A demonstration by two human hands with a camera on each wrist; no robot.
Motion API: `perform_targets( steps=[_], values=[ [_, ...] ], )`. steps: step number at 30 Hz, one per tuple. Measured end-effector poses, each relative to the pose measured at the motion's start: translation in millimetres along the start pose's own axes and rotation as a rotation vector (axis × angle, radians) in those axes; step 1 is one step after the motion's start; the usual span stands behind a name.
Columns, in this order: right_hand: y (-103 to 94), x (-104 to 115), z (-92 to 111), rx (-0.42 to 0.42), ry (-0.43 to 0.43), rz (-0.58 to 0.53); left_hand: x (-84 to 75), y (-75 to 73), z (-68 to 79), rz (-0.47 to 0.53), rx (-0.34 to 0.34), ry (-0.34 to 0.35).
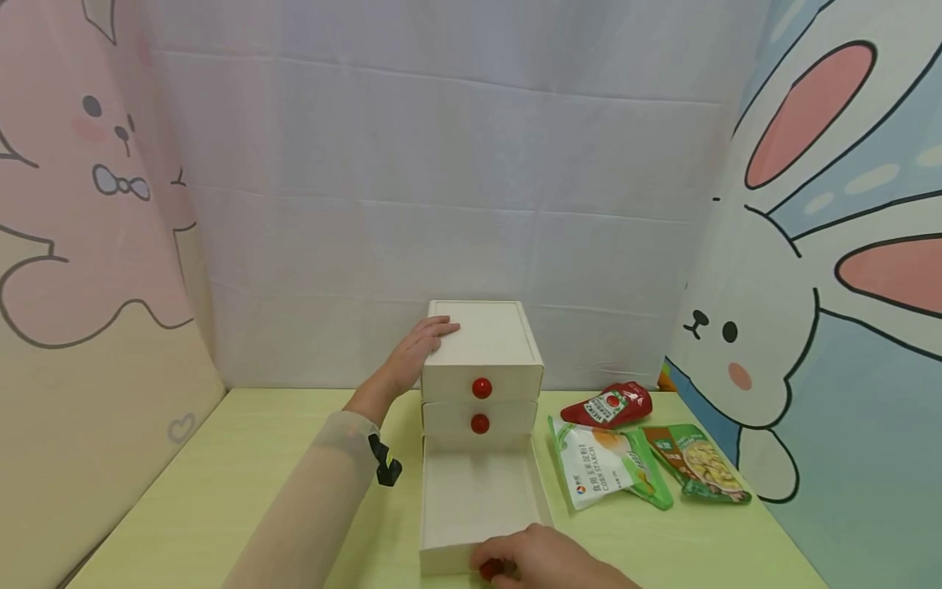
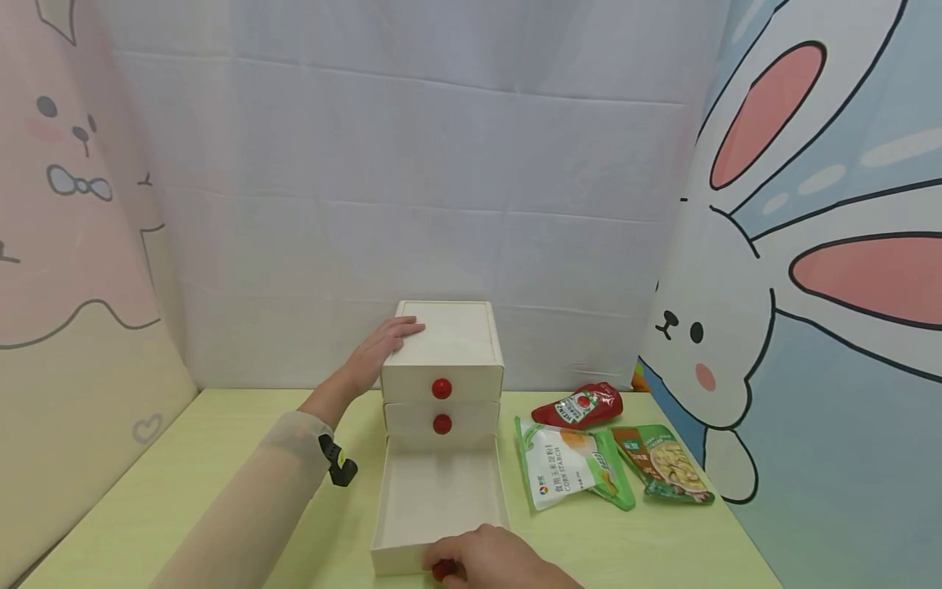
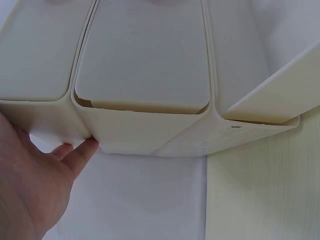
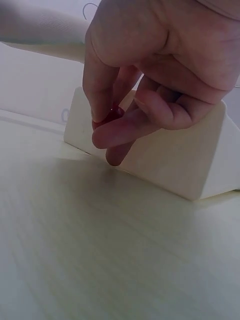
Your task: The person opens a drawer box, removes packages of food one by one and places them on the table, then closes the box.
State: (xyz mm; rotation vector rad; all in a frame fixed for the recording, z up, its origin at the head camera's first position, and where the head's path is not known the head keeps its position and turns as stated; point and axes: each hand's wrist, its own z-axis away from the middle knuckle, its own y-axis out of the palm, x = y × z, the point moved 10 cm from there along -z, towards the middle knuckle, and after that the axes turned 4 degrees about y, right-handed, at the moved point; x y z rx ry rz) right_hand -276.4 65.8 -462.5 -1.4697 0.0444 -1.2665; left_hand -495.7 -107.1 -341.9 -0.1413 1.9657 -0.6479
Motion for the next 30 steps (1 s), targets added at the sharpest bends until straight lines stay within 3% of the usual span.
perform_targets(
  steps=[5,16,23,30],
  values=[
    [-1.8,-1,0,0.014,0.018,-0.061,1.5,-0.2,-0.8,-0.007,0.0,0.007],
    [-4.1,5,-1,-0.013,-0.03,-0.08,1.4,-0.4,-0.8,0.002,-0.007,0.006],
    [-3.0,4,-7,-0.039,-0.064,-0.023,-0.5,-0.7,-2.1,-0.005,-0.014,0.006],
    [-7.2,-1,-14,-0.066,-0.021,0.009,-0.5,-1.6,-1.2,-0.004,-0.016,0.001]
  ],
)
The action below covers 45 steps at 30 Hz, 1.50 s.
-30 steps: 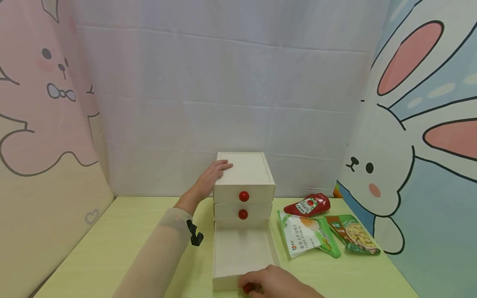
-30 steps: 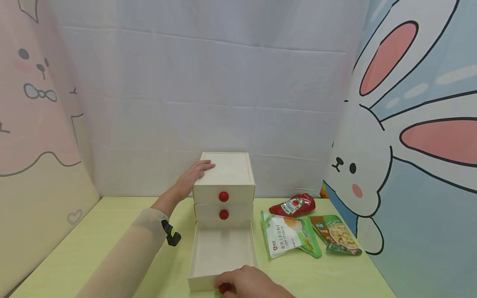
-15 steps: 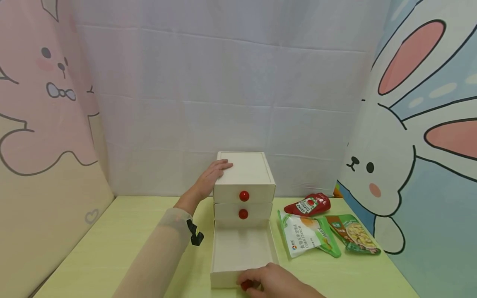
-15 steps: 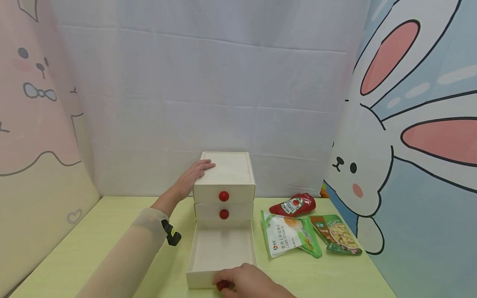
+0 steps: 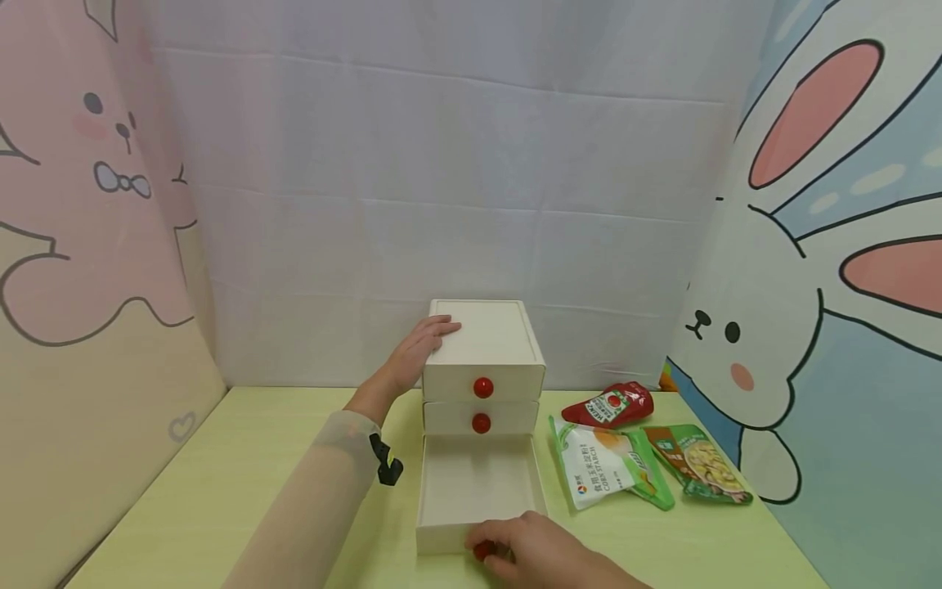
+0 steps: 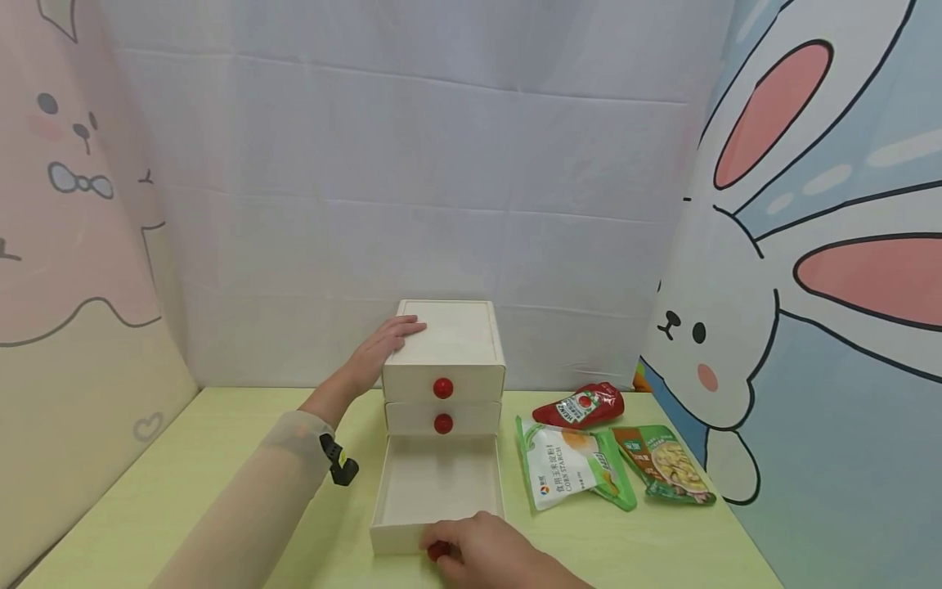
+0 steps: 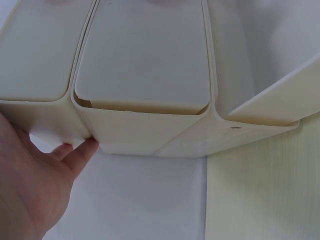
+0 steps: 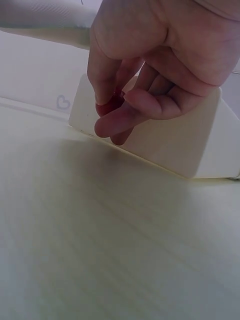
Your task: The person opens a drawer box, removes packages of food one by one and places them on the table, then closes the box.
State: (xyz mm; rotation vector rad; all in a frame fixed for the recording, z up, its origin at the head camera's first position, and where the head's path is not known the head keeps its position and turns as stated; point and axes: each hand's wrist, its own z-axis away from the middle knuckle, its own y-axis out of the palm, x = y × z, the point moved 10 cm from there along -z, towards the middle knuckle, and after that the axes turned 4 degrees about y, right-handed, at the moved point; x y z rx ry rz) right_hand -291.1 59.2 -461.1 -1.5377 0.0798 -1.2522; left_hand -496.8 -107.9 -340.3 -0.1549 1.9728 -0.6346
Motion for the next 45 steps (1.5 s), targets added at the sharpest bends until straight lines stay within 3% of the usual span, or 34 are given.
perform_targets(
  steps=[4,10,21,45],
  values=[
    [-4.2,-2,-5,-0.031,0.015,0.05,0.5,-0.4,0.2,0.0,-0.002,-0.003],
    [-12.6,-1,-13,-0.122,-0.059,0.14,-0.7,-0.5,0.4,-0.009,0.0,0.007],
    [-23.9,1,-27,-0.199,-0.1,0.172,0.5,0.1,-0.8,-0.009,0.002,0.013],
    [-35.4,4,-40,-0.253,-0.091,0.226,2.3,0.3,-1.4,-0.002,0.002,0.019]
  ],
)
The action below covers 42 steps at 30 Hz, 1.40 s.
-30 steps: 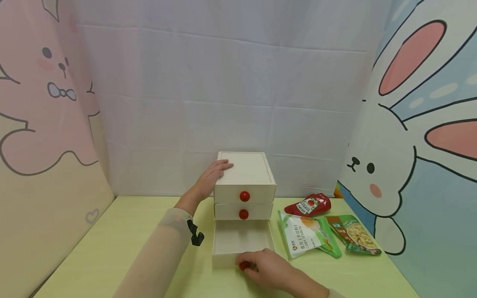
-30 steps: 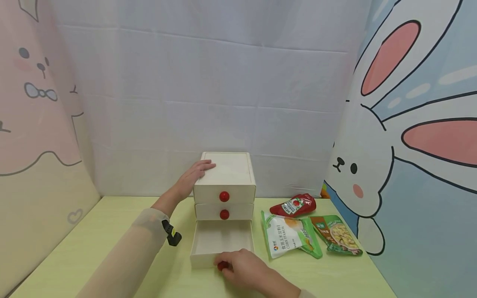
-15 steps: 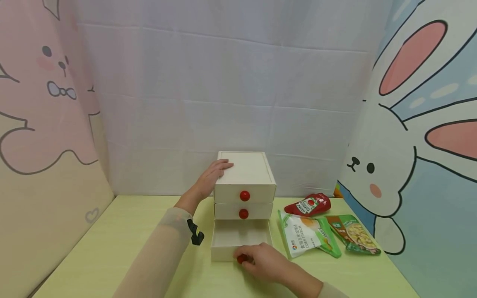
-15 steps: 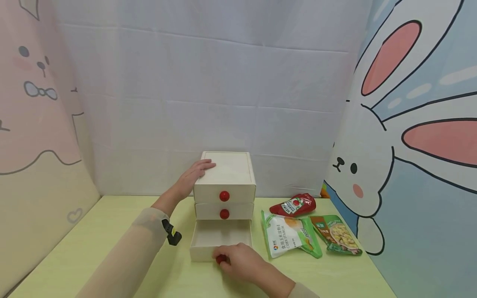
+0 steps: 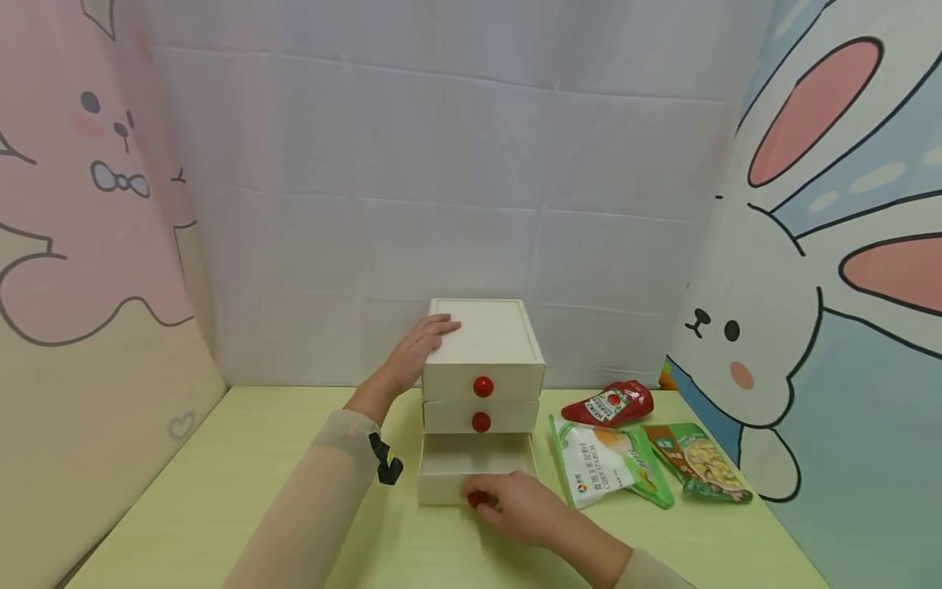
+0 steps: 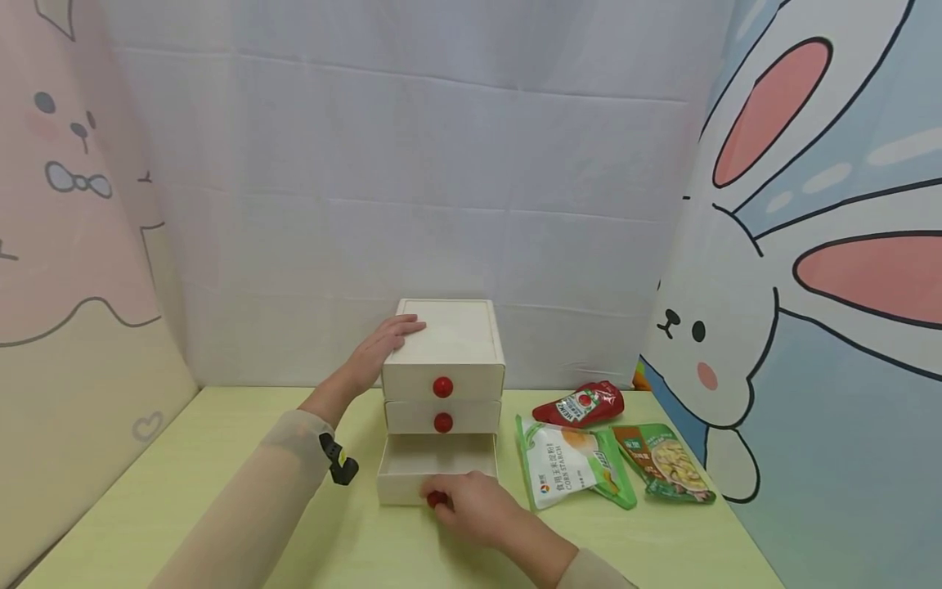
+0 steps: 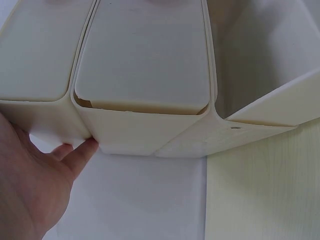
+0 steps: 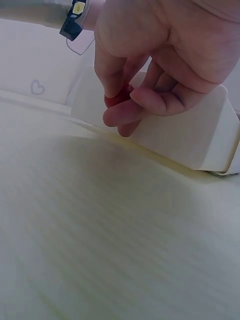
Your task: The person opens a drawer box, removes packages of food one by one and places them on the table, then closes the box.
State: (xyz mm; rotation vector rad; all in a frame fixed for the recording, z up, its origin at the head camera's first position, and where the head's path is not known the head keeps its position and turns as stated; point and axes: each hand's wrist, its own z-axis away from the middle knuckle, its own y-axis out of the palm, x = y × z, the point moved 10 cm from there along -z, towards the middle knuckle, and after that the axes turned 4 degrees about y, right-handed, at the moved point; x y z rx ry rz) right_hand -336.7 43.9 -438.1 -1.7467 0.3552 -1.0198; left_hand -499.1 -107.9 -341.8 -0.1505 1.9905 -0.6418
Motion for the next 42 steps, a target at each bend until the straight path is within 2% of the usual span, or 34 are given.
perform_targets(
  steps=[8,15,32,42],
  values=[
    [0.5,-8,-6,-0.003,0.032,0.016,1.0,0.4,-0.5,-0.002,0.0,-0.013],
    [-2.1,-10,-13,-0.035,0.025,0.031,-3.3,-0.2,1.2,0.003,-0.002,-0.009],
    [-6.5,-16,-27,-0.054,0.028,0.045,-3.1,-0.2,2.2,0.019,-0.005,-0.006],
    [-10.5,-19,-36,-0.124,-0.004,0.111,-5.4,0.6,3.5,0.029,0.002,0.016]
  ],
)
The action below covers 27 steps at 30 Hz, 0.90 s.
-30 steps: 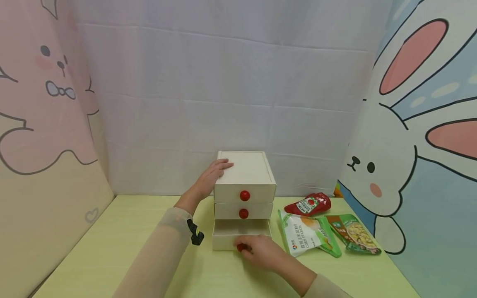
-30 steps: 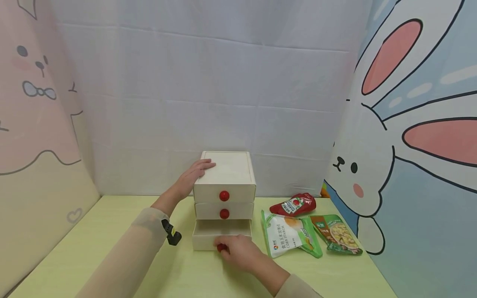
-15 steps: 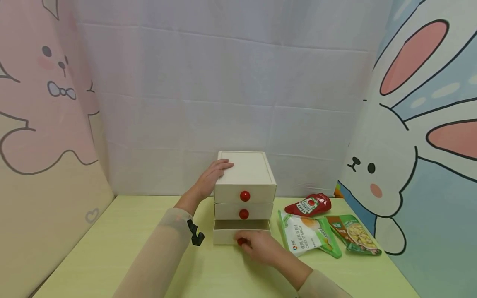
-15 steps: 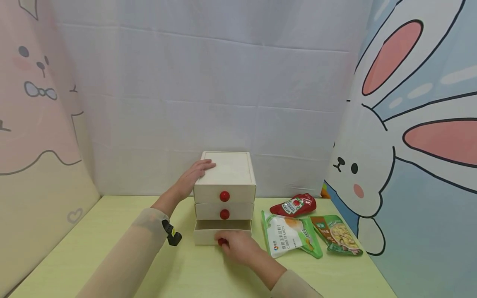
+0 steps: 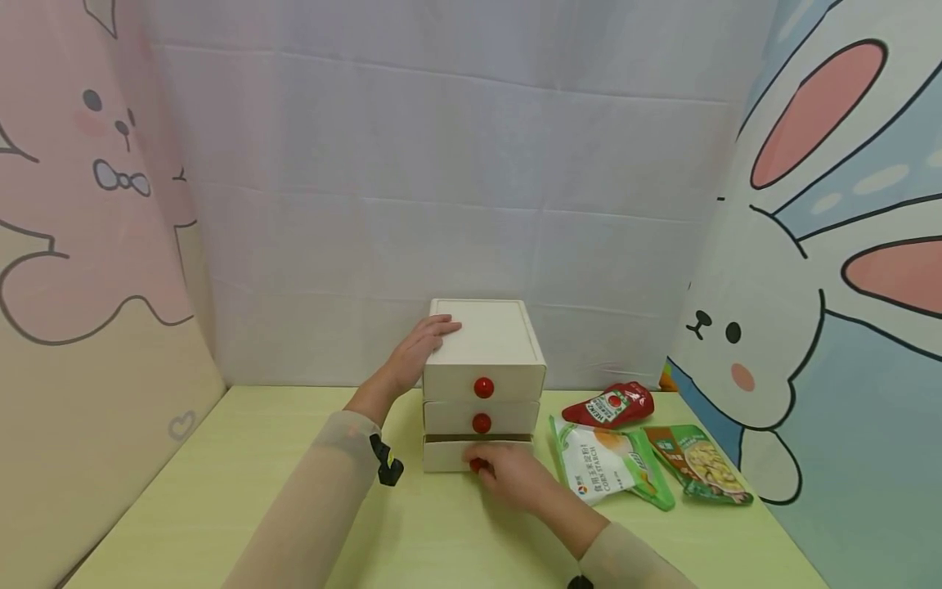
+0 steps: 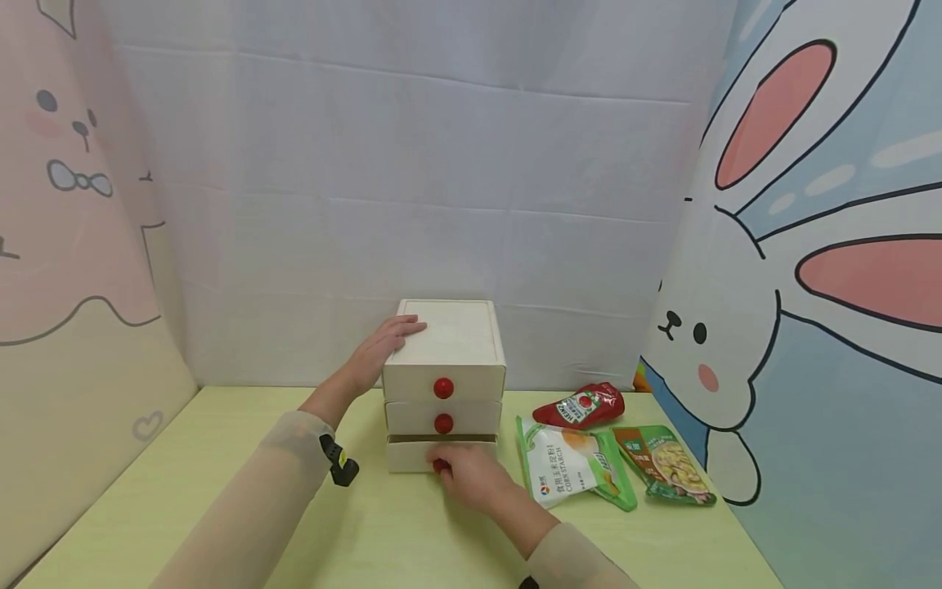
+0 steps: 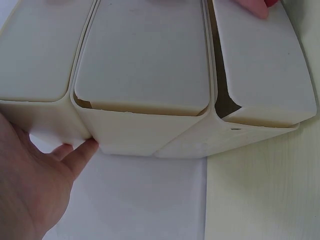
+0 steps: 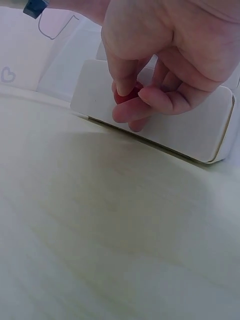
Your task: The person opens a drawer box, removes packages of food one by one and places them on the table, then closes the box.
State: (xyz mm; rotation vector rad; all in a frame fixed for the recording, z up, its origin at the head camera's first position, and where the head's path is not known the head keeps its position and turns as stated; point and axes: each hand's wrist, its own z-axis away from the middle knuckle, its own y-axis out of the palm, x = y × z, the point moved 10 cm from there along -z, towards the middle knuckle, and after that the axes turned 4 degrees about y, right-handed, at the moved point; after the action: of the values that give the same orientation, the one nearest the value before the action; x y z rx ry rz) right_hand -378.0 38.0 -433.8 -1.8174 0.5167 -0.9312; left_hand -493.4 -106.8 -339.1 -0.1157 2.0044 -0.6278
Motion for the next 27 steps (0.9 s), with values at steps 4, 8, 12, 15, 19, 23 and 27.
perform_targets(
  steps=[4,8,12,15,19,23,27],
  values=[
    [-1.9,-2,-3,-0.033,-0.01,0.003,0.1,0.7,0.2,-0.004,0.001,0.004],
    [-3.0,-5,-6,-0.047,0.005,0.004,0.1,1.3,0.4,-0.008,0.004,0.0],
    [-1.1,-8,-8,-0.028,0.038,-0.013,1.4,0.8,-0.2,-0.019,0.0,-0.005],
    [-0.2,-10,-9,-0.016,0.057,-0.032,2.1,0.7,-1.1,-0.028,0.001,-0.007],
    [0.6,-11,-10,0.0,0.077,-0.048,2.2,0.3,-1.3,-0.034,0.006,-0.007],
    [2.3,-13,-11,0.018,0.106,-0.061,2.0,-0.1,-1.1,-0.026,0.009,-0.004],
    [3.1,-15,-11,0.03,0.119,-0.07,0.8,0.0,-0.6,-0.02,0.012,-0.002]
  ],
)
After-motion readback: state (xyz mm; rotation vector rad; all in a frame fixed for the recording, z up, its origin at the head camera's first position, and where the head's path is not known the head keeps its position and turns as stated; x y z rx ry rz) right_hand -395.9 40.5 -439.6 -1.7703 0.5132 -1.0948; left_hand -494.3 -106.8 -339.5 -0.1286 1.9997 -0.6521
